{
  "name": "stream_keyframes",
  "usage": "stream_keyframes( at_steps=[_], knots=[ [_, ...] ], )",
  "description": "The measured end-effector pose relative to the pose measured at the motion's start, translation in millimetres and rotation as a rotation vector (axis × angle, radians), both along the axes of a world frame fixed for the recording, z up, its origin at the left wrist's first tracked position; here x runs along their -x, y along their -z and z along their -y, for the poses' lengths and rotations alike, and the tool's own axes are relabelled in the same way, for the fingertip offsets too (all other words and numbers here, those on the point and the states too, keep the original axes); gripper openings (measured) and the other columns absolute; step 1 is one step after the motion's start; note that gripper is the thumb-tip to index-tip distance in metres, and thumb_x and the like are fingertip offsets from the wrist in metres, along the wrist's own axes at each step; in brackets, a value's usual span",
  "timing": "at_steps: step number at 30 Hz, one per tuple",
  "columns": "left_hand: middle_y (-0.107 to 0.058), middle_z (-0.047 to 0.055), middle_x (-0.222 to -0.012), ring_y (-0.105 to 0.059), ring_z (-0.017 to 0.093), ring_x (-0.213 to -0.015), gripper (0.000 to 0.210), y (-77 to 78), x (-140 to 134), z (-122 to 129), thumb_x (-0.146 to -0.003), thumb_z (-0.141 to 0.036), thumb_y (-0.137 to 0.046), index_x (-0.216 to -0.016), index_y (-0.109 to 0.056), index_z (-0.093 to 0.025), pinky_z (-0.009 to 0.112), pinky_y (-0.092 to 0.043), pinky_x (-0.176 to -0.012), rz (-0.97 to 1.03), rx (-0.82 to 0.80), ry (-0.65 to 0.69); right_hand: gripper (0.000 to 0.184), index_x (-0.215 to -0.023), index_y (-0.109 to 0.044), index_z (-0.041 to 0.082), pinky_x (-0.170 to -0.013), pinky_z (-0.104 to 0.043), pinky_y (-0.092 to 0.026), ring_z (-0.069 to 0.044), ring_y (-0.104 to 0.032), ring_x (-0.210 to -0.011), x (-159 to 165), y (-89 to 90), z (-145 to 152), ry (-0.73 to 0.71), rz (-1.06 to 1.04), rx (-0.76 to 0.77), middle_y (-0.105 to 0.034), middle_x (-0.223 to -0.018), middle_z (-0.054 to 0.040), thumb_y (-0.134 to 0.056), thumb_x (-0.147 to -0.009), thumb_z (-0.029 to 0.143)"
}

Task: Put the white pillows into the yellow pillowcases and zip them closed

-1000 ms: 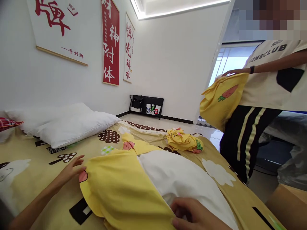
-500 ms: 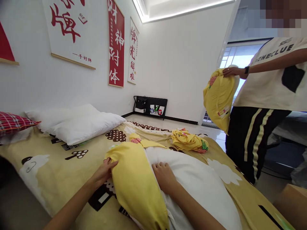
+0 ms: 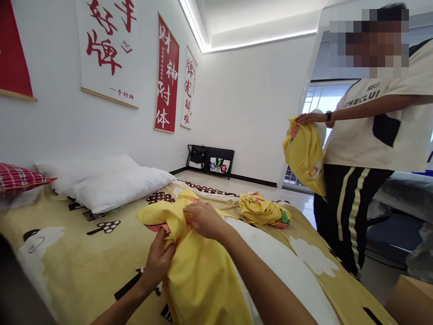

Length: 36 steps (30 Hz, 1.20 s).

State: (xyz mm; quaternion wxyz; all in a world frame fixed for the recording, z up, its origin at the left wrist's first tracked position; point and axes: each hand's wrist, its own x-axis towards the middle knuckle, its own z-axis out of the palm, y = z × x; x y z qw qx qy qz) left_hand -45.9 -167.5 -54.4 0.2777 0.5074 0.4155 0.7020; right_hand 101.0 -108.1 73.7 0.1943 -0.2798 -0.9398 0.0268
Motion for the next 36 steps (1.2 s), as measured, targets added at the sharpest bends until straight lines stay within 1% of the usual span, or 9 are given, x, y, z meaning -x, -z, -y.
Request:
stream_keyframes(
  at_steps=[4,8,10,14,20,26,32,34,36],
  knots=[
    [-0.065,0.007,-0.092,-0.061,0.022,-0.085,0.031,4.0,4.2,13.0,-0.068,-0.024,-0.055,-0.098,-0.057,-0.017,0.028,-0.049,-0.075,0.015,0.026,0.012,0.037,-0.1,-0.067,0.019,-0.078,-0.025,-0.042,-0.016,-0.059,-0.088,39.9,10.6,-7.9,-0.149,0.054,0.264,-0.069,-0.097,-0.0021,-0.044,-0.075,0.004],
    [-0.066,0.007,-0.092,-0.062,0.022,-0.082,0.03,21.1,17.7,15.0,-0.067,-0.026,-0.059,-0.096,-0.059,-0.016,0.027,-0.05,-0.071,0.073,0.095,0.06,0.028,-0.096,-0.068,0.016,-0.059,-0.02,-0.038,-0.011,-0.053,-0.065,35.5,24.5,-20.2,-0.211,0.162,0.416,-0.065,-0.077,0.0039,-0.057,-0.07,0.011],
    [-0.067,0.009,-0.101,-0.063,0.023,-0.087,0.035,29.6,21.9,12.4,-0.07,-0.028,-0.06,-0.103,-0.059,-0.016,0.029,-0.051,-0.075,0.127,0.107,0.112,0.026,-0.095,-0.068,0.016,-0.058,-0.019,-0.036,-0.01,-0.051,-0.065,30.8,36.1,-24.8,-0.178,0.123,0.387,-0.064,-0.077,0.0041,-0.064,-0.069,0.016],
    [-0.059,0.011,-0.128,-0.055,0.028,-0.117,0.056,35.6,24.5,9.5,-0.068,-0.03,-0.07,-0.121,-0.053,-0.018,0.031,-0.047,-0.094,0.181,0.095,0.105,0.007,-0.074,-0.062,0.016,-0.061,-0.022,-0.034,-0.012,-0.051,-0.069,33.2,57.9,-24.3,-0.086,0.025,0.196,-0.064,-0.076,-0.0002,-0.058,-0.071,0.01],
    [-0.069,0.008,-0.105,-0.063,0.027,-0.1,0.049,31.2,28.0,20.2,-0.068,-0.046,-0.074,-0.107,-0.063,-0.017,0.03,-0.052,-0.083,0.236,0.193,0.071,0.015,-0.079,-0.058,0.017,-0.073,-0.027,-0.038,-0.016,-0.054,-0.081,36.6,64.9,-24.1,-0.033,-0.063,-0.006,-0.064,-0.085,-0.0051,-0.05,-0.077,0.004],
    [-0.068,0.007,-0.103,-0.057,0.027,-0.111,0.05,44.1,52.5,17.0,-0.063,-0.053,-0.076,-0.097,-0.067,-0.018,0.029,-0.049,-0.089,0.185,0.282,-0.093,0.014,-0.077,-0.059,0.017,-0.08,-0.032,-0.037,-0.019,-0.055,-0.087,38.7,66.8,-35.7,-0.037,0.024,-0.093,-0.064,-0.087,-0.0073,-0.05,-0.086,0.012],
    [-0.066,0.006,-0.073,-0.061,0.023,-0.081,0.04,62.2,61.3,37.5,-0.075,-0.056,-0.064,-0.071,-0.067,-0.017,0.029,-0.05,-0.077,-0.138,0.281,0.149,0.018,-0.08,-0.061,0.018,-0.092,-0.038,-0.033,-0.021,-0.053,-0.096,37.7,64.2,-39.3,0.006,-0.099,-0.249,-0.064,-0.089,-0.0076,-0.046,-0.088,0.01],
    [-0.065,0.006,-0.067,-0.061,0.022,-0.074,0.041,59.2,65.3,38.7,-0.076,-0.055,-0.064,-0.064,-0.067,-0.016,0.031,-0.05,-0.076,-0.15,0.32,0.291,0.019,-0.084,-0.061,0.018,-0.093,-0.038,-0.033,-0.022,-0.052,-0.098,35.6,65.5,-36.6,0.031,-0.204,-0.26,-0.064,-0.091,-0.0076,-0.045,-0.088,0.009],
    [-0.068,0.007,-0.071,-0.062,0.023,-0.076,0.037,49.7,75.7,31.0,-0.073,-0.052,-0.067,-0.066,-0.069,-0.016,0.034,-0.05,-0.079,-0.03,0.329,0.37,0.019,-0.086,-0.062,0.018,-0.094,-0.037,-0.033,-0.021,-0.052,-0.097,33.4,66.6,-32.1,0.031,-0.264,-0.233,-0.065,-0.091,-0.0066,-0.045,-0.089,0.011]
  ],
)
